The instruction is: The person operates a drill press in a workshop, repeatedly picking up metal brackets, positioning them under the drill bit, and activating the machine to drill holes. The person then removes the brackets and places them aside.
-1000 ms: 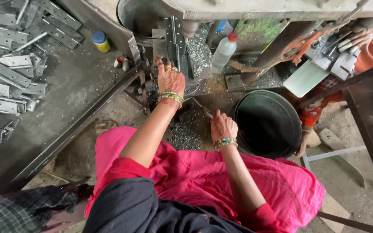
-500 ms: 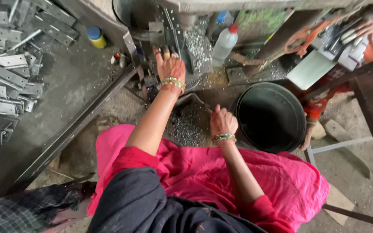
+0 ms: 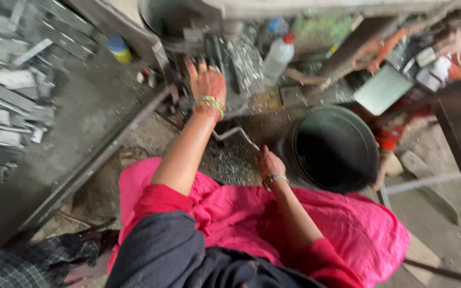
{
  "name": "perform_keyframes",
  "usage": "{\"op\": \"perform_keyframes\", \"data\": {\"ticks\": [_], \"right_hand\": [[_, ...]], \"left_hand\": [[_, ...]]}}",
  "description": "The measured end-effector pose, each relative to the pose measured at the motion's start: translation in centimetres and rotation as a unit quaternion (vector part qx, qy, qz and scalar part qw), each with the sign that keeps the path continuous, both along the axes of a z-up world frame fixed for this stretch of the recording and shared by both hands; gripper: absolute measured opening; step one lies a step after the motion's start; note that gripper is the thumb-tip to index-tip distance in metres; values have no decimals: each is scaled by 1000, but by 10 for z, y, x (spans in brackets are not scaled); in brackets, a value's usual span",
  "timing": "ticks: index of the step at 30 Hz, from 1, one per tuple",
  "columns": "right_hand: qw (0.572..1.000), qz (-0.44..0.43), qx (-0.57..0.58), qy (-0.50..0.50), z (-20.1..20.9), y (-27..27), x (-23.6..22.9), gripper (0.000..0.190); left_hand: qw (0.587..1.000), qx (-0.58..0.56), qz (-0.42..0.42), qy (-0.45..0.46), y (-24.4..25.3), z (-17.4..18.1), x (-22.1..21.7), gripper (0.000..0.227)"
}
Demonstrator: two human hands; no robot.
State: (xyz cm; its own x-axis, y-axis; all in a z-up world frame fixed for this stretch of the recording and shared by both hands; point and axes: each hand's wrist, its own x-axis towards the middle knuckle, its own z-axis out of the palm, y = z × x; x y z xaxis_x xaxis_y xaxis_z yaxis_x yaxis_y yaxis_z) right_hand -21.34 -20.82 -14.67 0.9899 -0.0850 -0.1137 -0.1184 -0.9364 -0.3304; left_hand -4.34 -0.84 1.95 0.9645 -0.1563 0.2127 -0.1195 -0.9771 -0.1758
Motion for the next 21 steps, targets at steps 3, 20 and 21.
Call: {"op": "perform_keyframes", "data": {"ticks": [3, 20, 21], "right_hand": [[998, -20, -49, 26, 31, -6, 5, 30], [997, -35, -68, 3, 43, -6, 11, 46], [998, -29, -56, 23, 39, -6, 8, 38]], "left_hand": [[998, 25, -18, 57, 4, 2, 20, 28], [999, 33, -16, -7, 12, -6, 57, 33], [997, 54, -10, 46, 11, -5, 57, 33]]}}
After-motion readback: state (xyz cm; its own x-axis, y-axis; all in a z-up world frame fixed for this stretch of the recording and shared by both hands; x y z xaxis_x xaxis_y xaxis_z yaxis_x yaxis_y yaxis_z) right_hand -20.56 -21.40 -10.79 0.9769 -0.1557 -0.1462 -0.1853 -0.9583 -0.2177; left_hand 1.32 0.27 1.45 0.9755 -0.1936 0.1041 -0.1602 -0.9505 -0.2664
